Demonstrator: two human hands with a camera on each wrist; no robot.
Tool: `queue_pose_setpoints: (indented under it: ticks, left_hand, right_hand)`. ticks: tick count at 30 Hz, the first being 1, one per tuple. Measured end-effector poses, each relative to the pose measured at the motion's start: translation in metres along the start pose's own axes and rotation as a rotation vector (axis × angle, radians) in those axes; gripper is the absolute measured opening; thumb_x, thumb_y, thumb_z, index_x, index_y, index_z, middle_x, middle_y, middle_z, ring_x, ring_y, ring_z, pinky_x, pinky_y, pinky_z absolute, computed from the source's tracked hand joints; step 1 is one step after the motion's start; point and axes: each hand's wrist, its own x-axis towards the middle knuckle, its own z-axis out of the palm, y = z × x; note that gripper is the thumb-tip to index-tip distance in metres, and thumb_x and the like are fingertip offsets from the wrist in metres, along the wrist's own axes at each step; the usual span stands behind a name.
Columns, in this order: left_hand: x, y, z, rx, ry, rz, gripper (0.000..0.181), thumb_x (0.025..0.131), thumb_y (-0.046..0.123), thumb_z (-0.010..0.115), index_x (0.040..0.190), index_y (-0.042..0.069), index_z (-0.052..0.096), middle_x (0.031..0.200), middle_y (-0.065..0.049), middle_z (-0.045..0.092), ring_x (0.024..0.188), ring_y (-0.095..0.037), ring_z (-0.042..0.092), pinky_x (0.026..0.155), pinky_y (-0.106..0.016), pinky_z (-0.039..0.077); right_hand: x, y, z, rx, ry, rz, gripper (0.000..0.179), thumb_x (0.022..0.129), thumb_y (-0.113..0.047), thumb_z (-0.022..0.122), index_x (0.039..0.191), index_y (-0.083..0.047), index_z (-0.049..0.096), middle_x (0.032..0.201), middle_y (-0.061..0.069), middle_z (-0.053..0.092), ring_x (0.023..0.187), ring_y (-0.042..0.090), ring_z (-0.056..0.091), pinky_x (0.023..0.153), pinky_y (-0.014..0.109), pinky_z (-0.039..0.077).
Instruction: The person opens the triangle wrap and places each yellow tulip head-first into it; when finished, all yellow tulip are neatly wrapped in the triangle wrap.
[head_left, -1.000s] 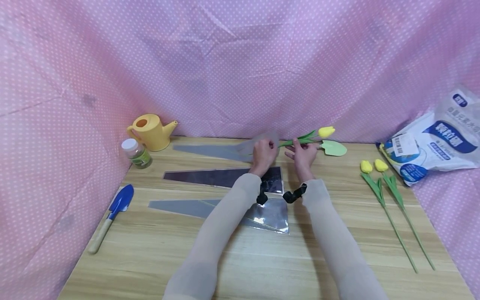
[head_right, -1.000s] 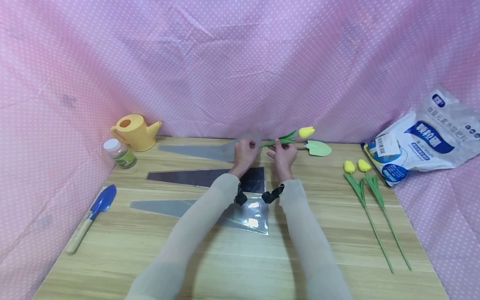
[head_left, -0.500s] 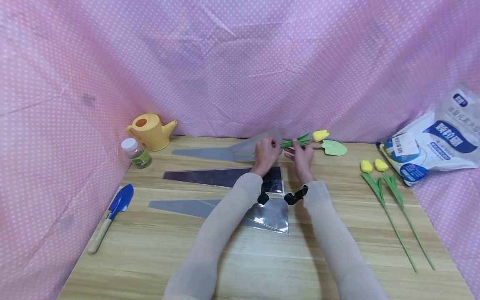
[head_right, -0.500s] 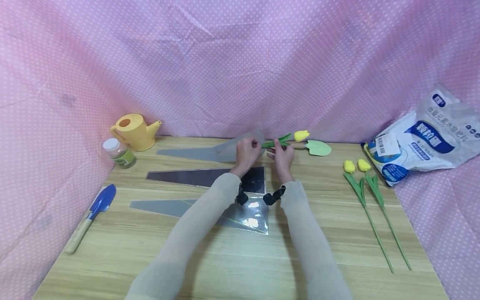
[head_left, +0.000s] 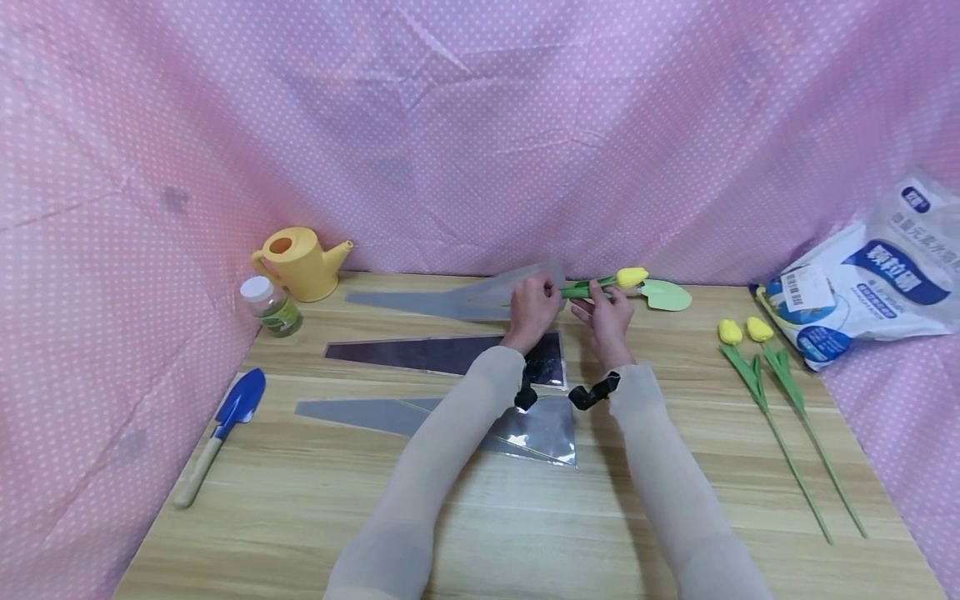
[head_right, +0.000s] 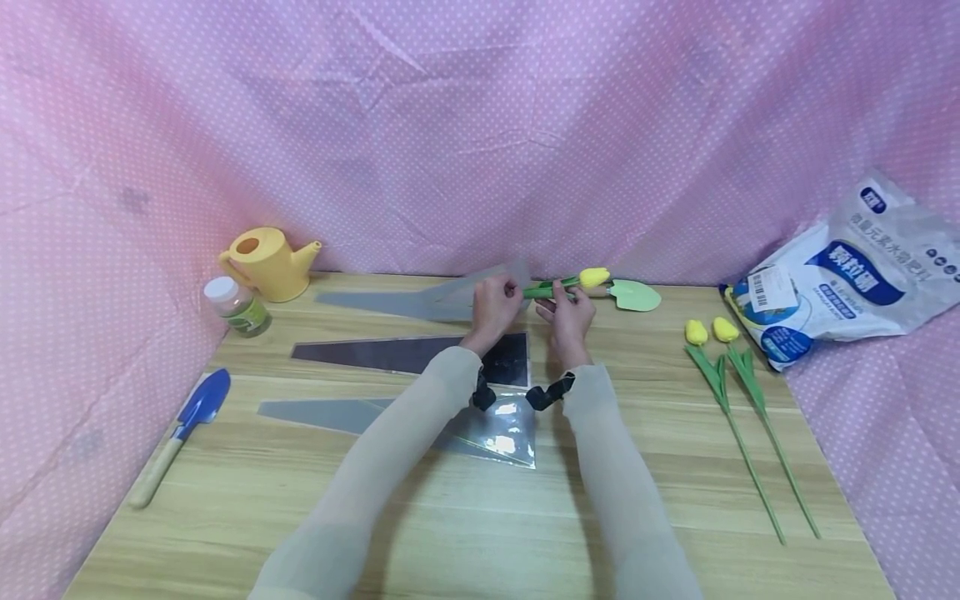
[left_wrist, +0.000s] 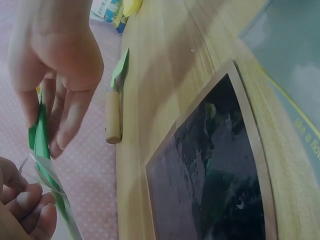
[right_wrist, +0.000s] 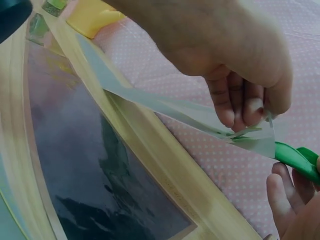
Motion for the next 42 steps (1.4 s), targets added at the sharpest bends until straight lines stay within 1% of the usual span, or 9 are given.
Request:
queue_pose_setpoints:
  ticks: [7, 11, 15, 18, 24, 28, 33, 37, 42]
  left_hand:
    - [0.001, 0.001, -0.002, -0.002, 0.004, -0.017, 0.010, 0.089, 0.009, 0.067, 0.079, 0.008, 0.069, 0.076, -0.006, 0.071, 0.069, -0.018, 0.062, 0.061, -0.024, 0.043]
    - [0.001, 0.002, -0.002, 0.001, 0.014, -0.003, 0.010, 0.088, 0.009, 0.067, 0.078, 0.008, 0.069, 0.075, -0.005, 0.071, 0.068, -0.018, 0.062, 0.060, -0.024, 0.044]
    - [0.000, 0.003, -0.002, 0.003, 0.014, 0.004, 0.011, 0.088, 0.011, 0.067, 0.077, 0.009, 0.069, 0.074, -0.004, 0.071, 0.067, -0.018, 0.062, 0.059, -0.025, 0.045]
    - [0.000, 0.004, -0.002, 0.011, 0.013, -0.001, 0.011, 0.088, 0.011, 0.066, 0.077, 0.009, 0.068, 0.074, -0.004, 0.070, 0.068, -0.019, 0.063, 0.060, -0.027, 0.046]
    - [0.001, 0.004, -0.003, 0.025, 0.019, -0.001, 0.012, 0.089, 0.012, 0.066, 0.077, 0.009, 0.067, 0.073, -0.004, 0.070, 0.070, -0.021, 0.065, 0.063, -0.032, 0.049]
    - [0.001, 0.004, -0.004, 0.011, 0.016, 0.010, 0.013, 0.091, 0.012, 0.066, 0.078, 0.009, 0.068, 0.073, -0.004, 0.070, 0.068, -0.019, 0.062, 0.061, -0.028, 0.045]
    - [0.001, 0.003, -0.004, 0.009, 0.021, 0.022, 0.013, 0.090, 0.011, 0.065, 0.077, 0.009, 0.067, 0.073, -0.004, 0.069, 0.068, -0.019, 0.061, 0.062, -0.028, 0.046]
    - [0.001, 0.003, -0.004, 0.022, 0.027, 0.028, 0.012, 0.088, 0.010, 0.066, 0.077, 0.009, 0.067, 0.073, -0.004, 0.069, 0.068, -0.019, 0.063, 0.064, -0.031, 0.049]
    - [0.000, 0.005, -0.004, 0.018, 0.013, 0.038, 0.011, 0.088, 0.009, 0.066, 0.078, 0.008, 0.069, 0.075, -0.005, 0.071, 0.070, -0.020, 0.065, 0.066, -0.030, 0.051]
  right_hand:
    - [0.003, 0.007, 0.002, -0.033, -0.022, -0.042, 0.006, 0.099, -0.013, 0.060, 0.098, -0.008, 0.061, 0.079, -0.003, 0.070, 0.062, 0.010, 0.073, 0.061, 0.023, 0.060]
    - [0.005, 0.011, 0.006, -0.016, -0.013, -0.080, 0.007, 0.098, -0.011, 0.061, 0.097, -0.004, 0.062, 0.076, -0.003, 0.069, 0.059, 0.010, 0.073, 0.061, 0.024, 0.060]
    - [0.005, 0.013, 0.010, -0.003, -0.007, -0.079, 0.006, 0.096, -0.009, 0.063, 0.094, -0.003, 0.064, 0.074, 0.000, 0.070, 0.058, 0.011, 0.072, 0.058, 0.024, 0.059]
    - [0.003, 0.014, 0.011, -0.027, -0.009, -0.068, 0.008, 0.096, -0.010, 0.064, 0.098, -0.002, 0.065, 0.075, 0.001, 0.071, 0.058, 0.010, 0.072, 0.056, 0.022, 0.058]
    - [0.000, 0.016, 0.011, -0.077, -0.040, -0.071, 0.027, 0.096, -0.014, 0.065, 0.113, 0.006, 0.063, 0.075, -0.002, 0.071, 0.059, 0.006, 0.071, 0.058, 0.020, 0.058]
    - [-0.001, 0.018, 0.012, -0.116, -0.050, -0.090, 0.018, 0.096, -0.013, 0.065, 0.105, 0.002, 0.065, 0.072, -0.007, 0.070, 0.060, 0.005, 0.070, 0.058, 0.019, 0.058]
    - [0.002, 0.017, 0.009, -0.095, -0.047, -0.027, 0.009, 0.097, -0.014, 0.064, 0.095, -0.006, 0.065, 0.076, -0.005, 0.070, 0.062, 0.007, 0.070, 0.060, 0.021, 0.059]
    - [0.001, 0.014, 0.005, -0.001, -0.019, 0.046, 0.010, 0.100, -0.019, 0.060, 0.097, -0.010, 0.055, 0.081, -0.001, 0.069, 0.064, 0.010, 0.071, 0.060, 0.023, 0.059]
    - [0.000, 0.014, 0.003, 0.051, 0.039, 0.044, 0.010, 0.100, -0.019, 0.059, 0.099, -0.010, 0.053, 0.080, -0.001, 0.069, 0.061, 0.010, 0.070, 0.059, 0.022, 0.059]
